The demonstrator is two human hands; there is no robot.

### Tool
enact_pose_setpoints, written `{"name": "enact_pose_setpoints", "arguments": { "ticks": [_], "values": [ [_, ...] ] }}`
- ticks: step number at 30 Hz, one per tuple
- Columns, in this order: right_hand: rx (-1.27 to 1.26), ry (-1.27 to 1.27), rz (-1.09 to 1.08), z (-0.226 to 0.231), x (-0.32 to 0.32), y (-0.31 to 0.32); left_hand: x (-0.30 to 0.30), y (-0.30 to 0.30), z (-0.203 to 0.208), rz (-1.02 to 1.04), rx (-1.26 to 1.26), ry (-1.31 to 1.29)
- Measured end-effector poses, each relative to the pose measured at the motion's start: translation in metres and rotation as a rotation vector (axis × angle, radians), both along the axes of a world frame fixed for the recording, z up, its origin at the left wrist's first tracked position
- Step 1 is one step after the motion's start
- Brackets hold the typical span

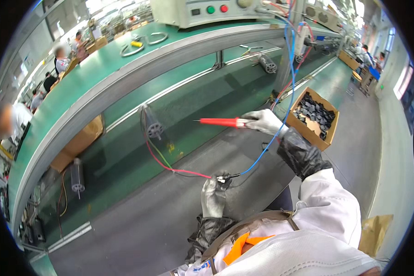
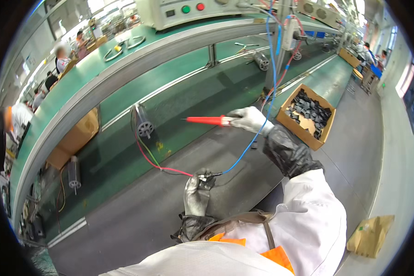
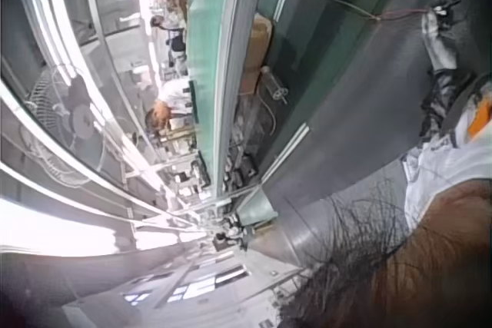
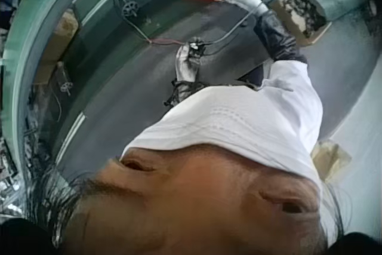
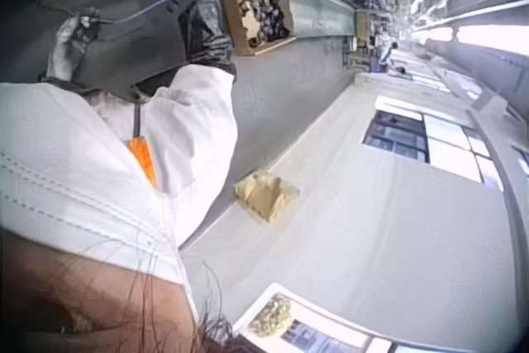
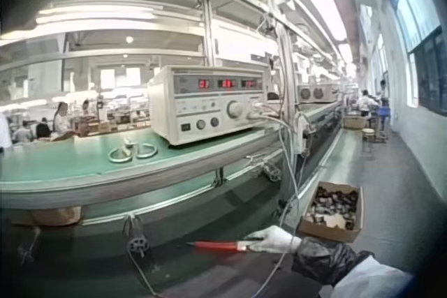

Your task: Assembling small electric motors and connecting wires on a factory assembly line before packaging them.

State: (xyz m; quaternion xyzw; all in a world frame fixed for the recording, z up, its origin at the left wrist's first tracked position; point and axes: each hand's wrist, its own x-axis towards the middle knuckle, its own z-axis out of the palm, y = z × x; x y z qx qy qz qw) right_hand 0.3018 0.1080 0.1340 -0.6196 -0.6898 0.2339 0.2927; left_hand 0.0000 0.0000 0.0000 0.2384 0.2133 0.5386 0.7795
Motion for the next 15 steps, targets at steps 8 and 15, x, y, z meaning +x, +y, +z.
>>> {"name": "enact_pose_setpoints", "arguments": {
  "ticks": [8, 15],
  "values": [
    [-0.064, -0.002, -0.407, -0.059, 0.114, -0.084, 0.009, -0.015, 0.021, 0.019, -0.062, 0.017],
    [0.314, -0.501, -0.044, -0.025, 0.054, -0.112, 0.012, -0.013, 0.016, 0.041, 0.018, 0.133]
  ]
}}
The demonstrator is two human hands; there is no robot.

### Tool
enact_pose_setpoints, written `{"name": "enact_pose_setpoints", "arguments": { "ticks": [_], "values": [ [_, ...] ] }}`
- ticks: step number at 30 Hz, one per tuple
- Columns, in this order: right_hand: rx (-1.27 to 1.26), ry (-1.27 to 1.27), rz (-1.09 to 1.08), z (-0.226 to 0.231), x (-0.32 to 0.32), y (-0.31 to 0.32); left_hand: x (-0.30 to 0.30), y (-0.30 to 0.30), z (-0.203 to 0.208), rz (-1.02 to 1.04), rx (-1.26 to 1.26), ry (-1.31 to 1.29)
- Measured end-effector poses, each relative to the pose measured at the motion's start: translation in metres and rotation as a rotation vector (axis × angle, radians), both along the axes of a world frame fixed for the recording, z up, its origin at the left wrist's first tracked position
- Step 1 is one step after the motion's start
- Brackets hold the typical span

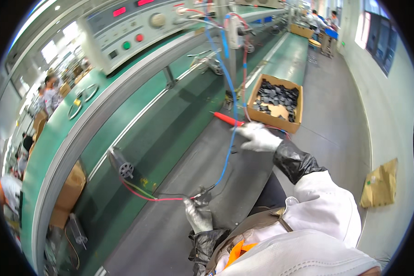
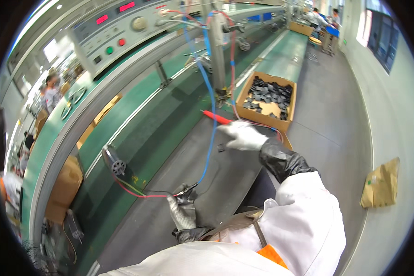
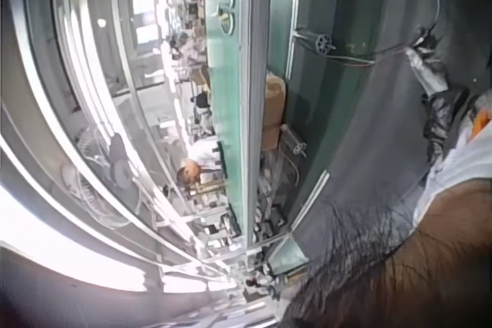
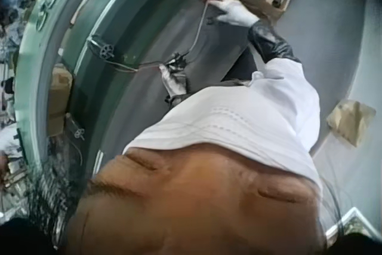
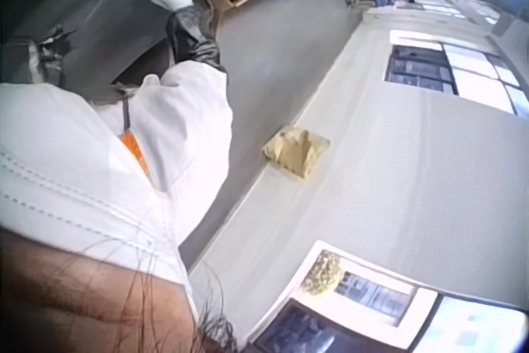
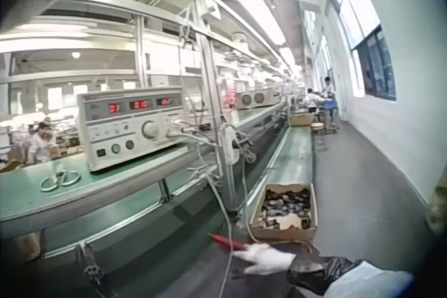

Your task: Assembling small electric motors and connecting wires on a factory assembly line before packaging them.

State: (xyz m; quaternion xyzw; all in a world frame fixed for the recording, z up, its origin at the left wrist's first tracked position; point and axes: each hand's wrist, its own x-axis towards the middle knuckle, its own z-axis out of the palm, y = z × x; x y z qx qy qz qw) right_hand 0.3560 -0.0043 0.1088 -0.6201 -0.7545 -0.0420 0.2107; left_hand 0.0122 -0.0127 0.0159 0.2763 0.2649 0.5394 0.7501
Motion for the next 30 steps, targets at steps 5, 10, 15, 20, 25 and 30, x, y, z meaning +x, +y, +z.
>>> {"name": "enact_pose_setpoints", "arguments": {
  "ticks": [5, 10, 15, 20, 25, 30],
  "values": [
    [-0.840, 1.125, 0.656, -0.004, -0.088, -0.014, 0.001, -0.007, 0.027, 0.101, 0.126, 0.293],
    [-0.794, 1.219, 0.686, 0.002, -0.103, -0.022, -0.040, 0.014, 0.020, 0.435, 0.119, 1.064],
    [-0.579, 0.765, 0.023, 0.007, -0.065, -0.009, -0.192, 0.016, -0.015, 1.045, 0.182, 1.317],
    [-0.701, 0.780, 0.121, 0.009, -0.079, -0.007, -0.188, 0.007, 0.046, 1.442, 0.661, 2.142],
    [-0.499, 0.629, 0.439, 0.015, -0.109, 0.068, -0.027, 0.055, 0.085, 0.623, 0.518, 0.992],
    [-0.336, 0.279, 0.307, 0.035, -0.136, 0.161, 0.055, 0.122, -0.010, 0.449, 0.601, 1.051]
  ]
}}
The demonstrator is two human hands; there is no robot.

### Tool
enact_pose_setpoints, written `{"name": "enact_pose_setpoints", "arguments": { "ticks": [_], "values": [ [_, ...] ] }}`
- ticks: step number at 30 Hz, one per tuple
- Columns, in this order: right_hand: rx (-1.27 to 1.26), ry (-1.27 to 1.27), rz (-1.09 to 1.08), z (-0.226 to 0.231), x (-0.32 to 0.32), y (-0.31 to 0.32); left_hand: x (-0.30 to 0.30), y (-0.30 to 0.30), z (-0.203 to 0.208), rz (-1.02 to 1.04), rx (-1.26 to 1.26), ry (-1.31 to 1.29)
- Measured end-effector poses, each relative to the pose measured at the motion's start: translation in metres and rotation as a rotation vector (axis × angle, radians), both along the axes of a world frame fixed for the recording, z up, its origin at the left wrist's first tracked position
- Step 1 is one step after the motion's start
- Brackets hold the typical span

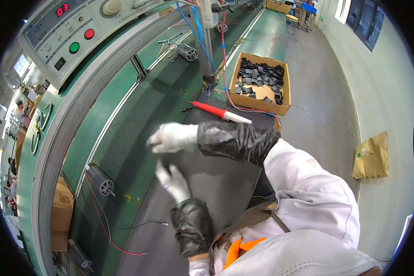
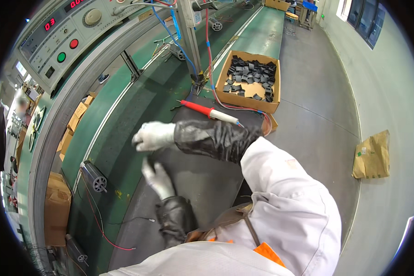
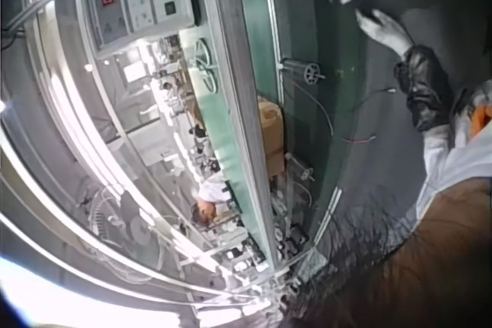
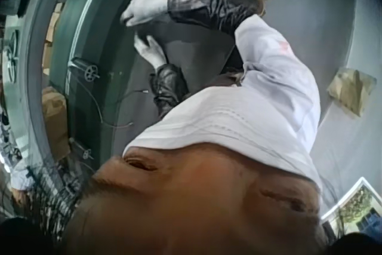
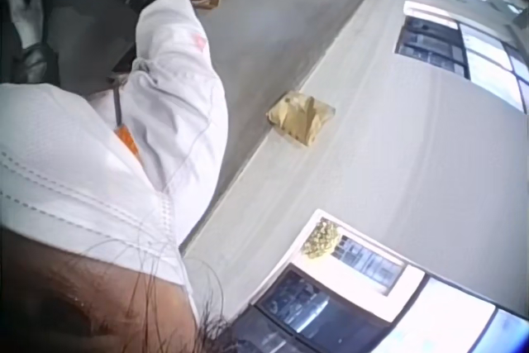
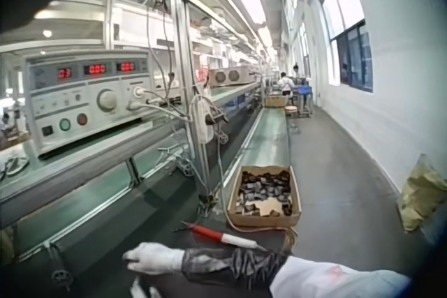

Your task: Assembling small electric motors and connecting wires on a factory assembly line before packaging them.

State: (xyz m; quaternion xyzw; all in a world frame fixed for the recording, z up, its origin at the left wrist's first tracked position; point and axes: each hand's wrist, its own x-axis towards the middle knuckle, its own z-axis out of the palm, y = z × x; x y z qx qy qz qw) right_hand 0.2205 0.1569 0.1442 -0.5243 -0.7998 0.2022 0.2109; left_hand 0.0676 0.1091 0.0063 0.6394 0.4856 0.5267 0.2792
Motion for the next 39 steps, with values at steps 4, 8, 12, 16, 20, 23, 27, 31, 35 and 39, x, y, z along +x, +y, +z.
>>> {"name": "enact_pose_setpoints", "arguments": {
  "ticks": [4, 8, 12, 16, 20, 23, 27, 31, 35, 39],
  "values": [
    [0.117, -0.202, -0.164, -0.030, 0.050, 0.081, 0.013, 0.005, -0.001, -0.226, 0.183, 0.305],
    [-0.007, -0.310, -0.438, -0.057, 0.123, 0.149, 0.016, 0.011, -0.005, -0.242, 0.144, 0.222],
    [-0.139, -0.320, -0.780, -0.078, 0.188, 0.193, 0.016, 0.011, 0.000, -0.212, 0.194, 0.416],
    [-0.167, -0.264, -0.927, -0.091, 0.222, 0.191, 0.012, 0.013, -0.005, -0.203, 0.189, 0.426],
    [-0.103, -0.295, -0.957, -0.094, 0.223, 0.217, 0.010, 0.010, -0.008, -0.182, 0.179, 0.430],
    [-0.115, -0.297, -1.009, -0.090, 0.237, 0.235, 0.012, 0.011, 0.000, -0.217, 0.148, 0.420],
    [-0.070, -0.209, -1.234, -0.082, 0.262, 0.236, 0.017, 0.014, 0.002, -0.257, 0.114, 0.395],
    [0.189, -0.215, -1.396, -0.078, 0.281, 0.244, 0.018, 0.011, 0.003, -0.258, 0.128, 0.391],
    [0.111, -0.166, -1.365, -0.070, 0.279, 0.263, 0.005, 0.010, -0.006, -0.259, 0.097, 0.396],
    [0.049, 0.044, -1.310, -0.087, 0.324, 0.282, 0.014, 0.009, -0.001, -0.282, 0.080, 0.367]
  ]
}}
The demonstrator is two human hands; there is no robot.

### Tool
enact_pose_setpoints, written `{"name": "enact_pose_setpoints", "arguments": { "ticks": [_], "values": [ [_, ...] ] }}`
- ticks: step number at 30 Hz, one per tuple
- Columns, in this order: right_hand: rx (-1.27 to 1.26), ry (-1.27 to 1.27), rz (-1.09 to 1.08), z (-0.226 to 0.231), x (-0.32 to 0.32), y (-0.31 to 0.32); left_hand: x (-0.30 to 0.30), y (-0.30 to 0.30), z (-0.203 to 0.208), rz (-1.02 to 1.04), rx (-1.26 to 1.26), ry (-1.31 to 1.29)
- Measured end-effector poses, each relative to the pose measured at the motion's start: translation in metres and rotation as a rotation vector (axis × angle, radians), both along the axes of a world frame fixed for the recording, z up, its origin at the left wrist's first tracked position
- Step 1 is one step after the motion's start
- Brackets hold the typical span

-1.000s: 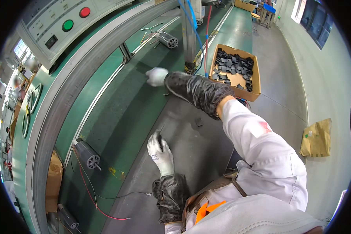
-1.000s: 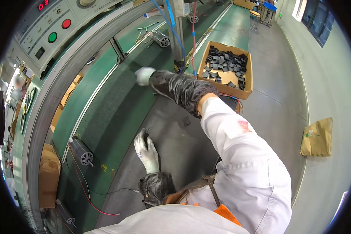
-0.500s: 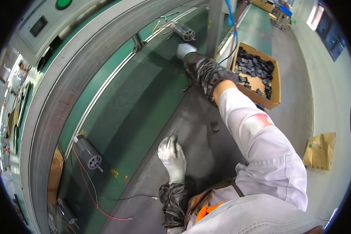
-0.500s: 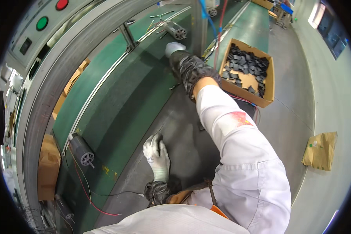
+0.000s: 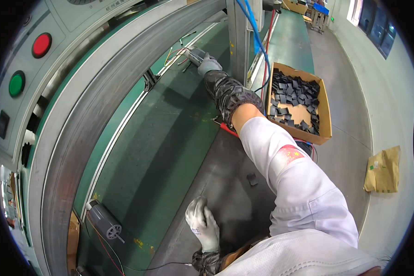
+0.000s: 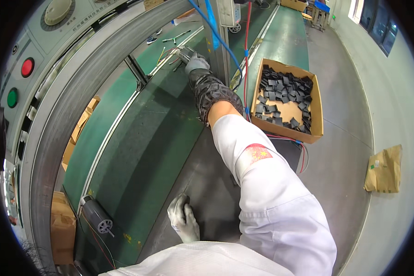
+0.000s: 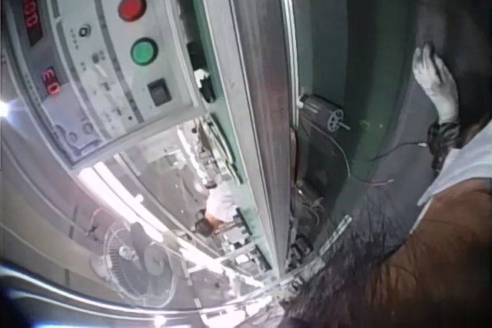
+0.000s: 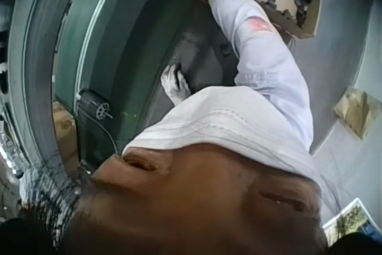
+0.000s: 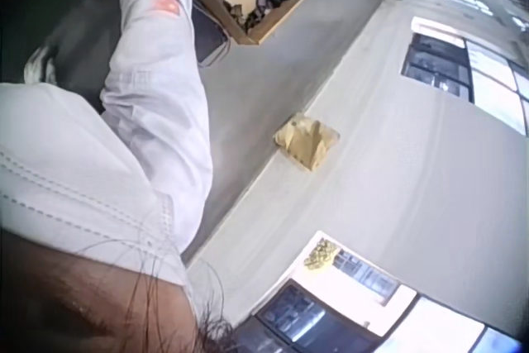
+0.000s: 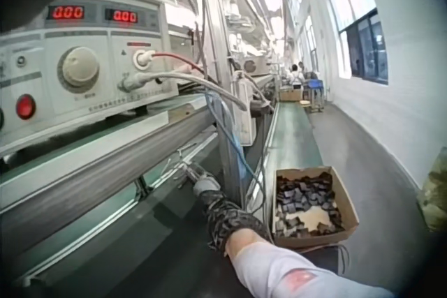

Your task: Assembling small electric motors and connecting wires on a factory assembly line before packaging them.

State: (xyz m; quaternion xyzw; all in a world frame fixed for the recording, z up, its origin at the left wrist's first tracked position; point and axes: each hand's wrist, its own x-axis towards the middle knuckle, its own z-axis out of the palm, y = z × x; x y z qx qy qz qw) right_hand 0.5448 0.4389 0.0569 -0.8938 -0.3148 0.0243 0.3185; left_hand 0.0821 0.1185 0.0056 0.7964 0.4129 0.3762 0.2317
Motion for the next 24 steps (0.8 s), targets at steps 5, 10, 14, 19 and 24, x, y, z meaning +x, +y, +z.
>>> {"name": "enact_pose_setpoints", "arguments": {
  "ticks": [5, 10, 14, 19, 24],
  "values": [
    [-0.040, 0.081, 0.137, -0.013, 0.005, 0.012, -0.001, 0.001, -0.003, 0.026, -0.029, -0.016],
    [0.003, 0.099, 0.152, -0.024, -0.025, 0.011, 0.000, 0.004, -0.007, 0.032, 0.041, 0.020],
    [0.131, 0.228, 0.026, -0.033, -0.084, -0.001, 0.006, 0.005, -0.002, 0.072, 0.075, 0.038],
    [0.074, 0.288, 0.111, -0.026, -0.164, -0.066, 0.007, 0.010, -0.009, 0.043, 0.124, -0.060],
    [0.046, 0.170, 0.600, -0.018, -0.245, -0.207, -0.008, 0.014, -0.019, 0.326, 0.114, -0.211]
  ]
}}
